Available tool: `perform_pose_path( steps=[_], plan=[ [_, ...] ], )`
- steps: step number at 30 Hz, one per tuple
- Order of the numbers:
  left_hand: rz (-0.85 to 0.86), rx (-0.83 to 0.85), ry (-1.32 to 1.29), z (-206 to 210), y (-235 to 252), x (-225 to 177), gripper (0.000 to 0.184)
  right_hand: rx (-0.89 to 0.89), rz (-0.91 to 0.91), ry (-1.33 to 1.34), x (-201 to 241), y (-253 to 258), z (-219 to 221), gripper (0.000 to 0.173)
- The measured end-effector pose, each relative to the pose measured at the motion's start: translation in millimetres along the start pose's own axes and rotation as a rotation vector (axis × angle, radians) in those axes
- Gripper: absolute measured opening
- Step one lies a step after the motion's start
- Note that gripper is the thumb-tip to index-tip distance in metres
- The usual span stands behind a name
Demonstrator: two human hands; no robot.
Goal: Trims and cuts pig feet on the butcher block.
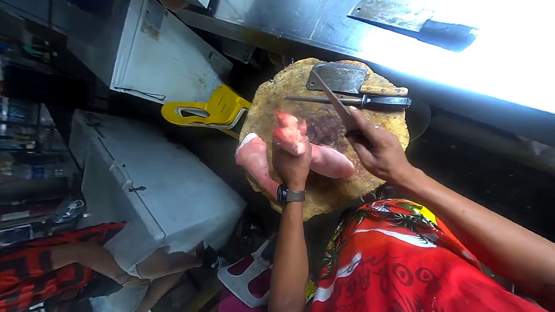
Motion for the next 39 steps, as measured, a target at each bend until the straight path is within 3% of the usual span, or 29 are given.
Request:
perform_pose_path(
  steps=[7, 10, 14, 16, 20, 24, 27, 30, 34, 39],
  plan=[
    [-0.003, -0.071, -0.007, 1.2, 4.5, 17.5, 0.058, 0.189, 0.299, -0.195, -126.4, -92.1, 17.0, 0.058],
    [0.019, -0.034, -0.131, 3.4, 4.4, 24.6, 0.060, 0.272, 0.401, -0.197, -157.9, -126.4, 21.7, 0.058],
    [0.014, -0.014, -0.236, 10.0, 4.4, 36.4, 0.052, 0.249, 0.481, -0.071, -188.8, -155.4, 14.8, 0.062],
    [-0.024, -0.071, -0.202, 9.3, 2.9, 38.4, 0.052, 0.271, 0.580, 0.021, -212.4, -172.6, 10.1, 0.057],
    [-0.174, -0.130, 0.140, 0.0, 1.5, 22.6, 0.057, 0.342, 0.705, 0.030, -236.4, -204.6, -1.9, 0.052],
    [-0.118, 0.080, -0.052, 6.8, -5.1, 17.1, 0.071, 0.254, 0.711, 0.167, -188.3, -187.0, -13.5, 0.046],
    [-0.072, 0.207, -0.237, 18.4, -7.8, 16.3, 0.066, 0.183, 0.583, 0.375, -120.5, -142.6, -10.1, 0.035],
    [-0.102, 0.185, -0.330, 21.6, -8.1, 18.7, 0.056, 0.181, 0.406, 0.515, -46.1, -96.8, -1.3, 0.032],
    [-0.170, 0.166, -0.326, 16.7, -15.8, 30.4, 0.058, 0.240, 0.234, 0.458, 33.6, -50.8, 10.0, 0.029],
    [-0.150, 0.137, -0.232, 10.7, -18.4, 36.1, 0.037, 0.344, 0.145, 0.310, 69.3, -19.8, 29.2, 0.029]
  ],
)
Point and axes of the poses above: each hand's wrist, its own y-axis towards the middle knuckle, its own z-axis out of the palm, x = y × z, the point moved 9 cm from there along y, towards the middle knuckle, and after that the axes turned 3 degrees about x, right-handed, at the moved point
